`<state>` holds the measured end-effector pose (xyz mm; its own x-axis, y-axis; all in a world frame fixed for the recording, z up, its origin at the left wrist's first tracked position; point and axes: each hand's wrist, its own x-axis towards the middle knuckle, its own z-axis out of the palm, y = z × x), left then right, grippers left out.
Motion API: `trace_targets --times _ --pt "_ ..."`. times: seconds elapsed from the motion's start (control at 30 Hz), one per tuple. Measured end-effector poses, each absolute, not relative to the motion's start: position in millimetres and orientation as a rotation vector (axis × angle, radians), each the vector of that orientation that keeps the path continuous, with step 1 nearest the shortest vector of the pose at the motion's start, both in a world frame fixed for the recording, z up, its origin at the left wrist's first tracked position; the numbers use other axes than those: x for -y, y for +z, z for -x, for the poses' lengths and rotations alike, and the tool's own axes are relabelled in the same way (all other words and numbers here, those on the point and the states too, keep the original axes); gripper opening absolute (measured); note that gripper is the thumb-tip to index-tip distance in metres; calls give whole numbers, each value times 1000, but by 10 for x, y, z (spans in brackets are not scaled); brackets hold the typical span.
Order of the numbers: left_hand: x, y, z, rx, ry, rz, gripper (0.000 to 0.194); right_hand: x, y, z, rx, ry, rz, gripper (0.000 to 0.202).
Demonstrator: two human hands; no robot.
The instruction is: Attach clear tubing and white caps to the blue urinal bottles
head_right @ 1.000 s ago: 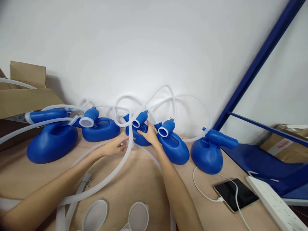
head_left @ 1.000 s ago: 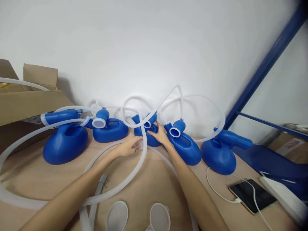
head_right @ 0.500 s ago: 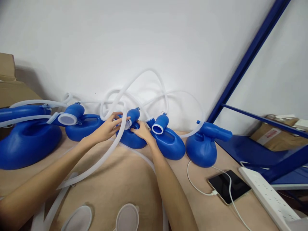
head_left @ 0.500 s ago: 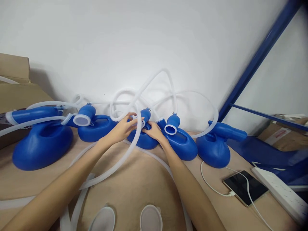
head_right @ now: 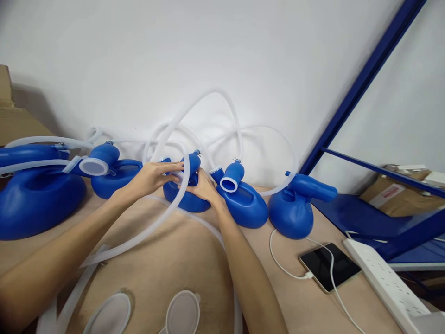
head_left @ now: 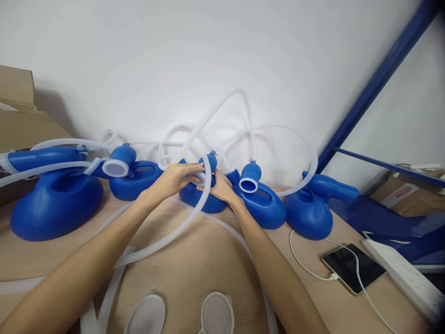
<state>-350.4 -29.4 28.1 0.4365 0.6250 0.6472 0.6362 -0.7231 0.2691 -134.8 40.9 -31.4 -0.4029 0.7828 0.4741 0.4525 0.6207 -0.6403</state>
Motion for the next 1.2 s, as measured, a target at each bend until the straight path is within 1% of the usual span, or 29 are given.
trace_targets --times 0.1,0.17,0.3,0.5,0.7,0.87,0.97,1.1,1.2 --pt "253 209 3495 1155 -1209 2576 36 -376 -297 1354 2045 559 909 124" --pt "233 162 3486 1114 -1214 2552 33 -363 -289 1357 2050 542 916 132" --pt "251 158 3494 1083 -1210 2574 34 -363 -290 1365 2048 534 890 132" --pt "320 284 3492 1100 -1122 2805 38 -363 -295 1370 2055 507 902 128" --pt "259 184 3405 1127 -1434 2760 39 -365 -299 1369 2053 480 946 127" --pt "271 169 3360 1221 -1606 2708 36 -323 -289 1372 2019 503 976 128" --pt "290 172 3373 1310 -1703 2716 37 -319 -299 1358 2001 550 910 130" --pt "290 160 3432 1322 -1735 2820 42 -353 -340 1344 1963 591 787 128" --pt "276 144 3495 1261 -1695 2983 54 -377 -359 1351 1879 610 783 129"
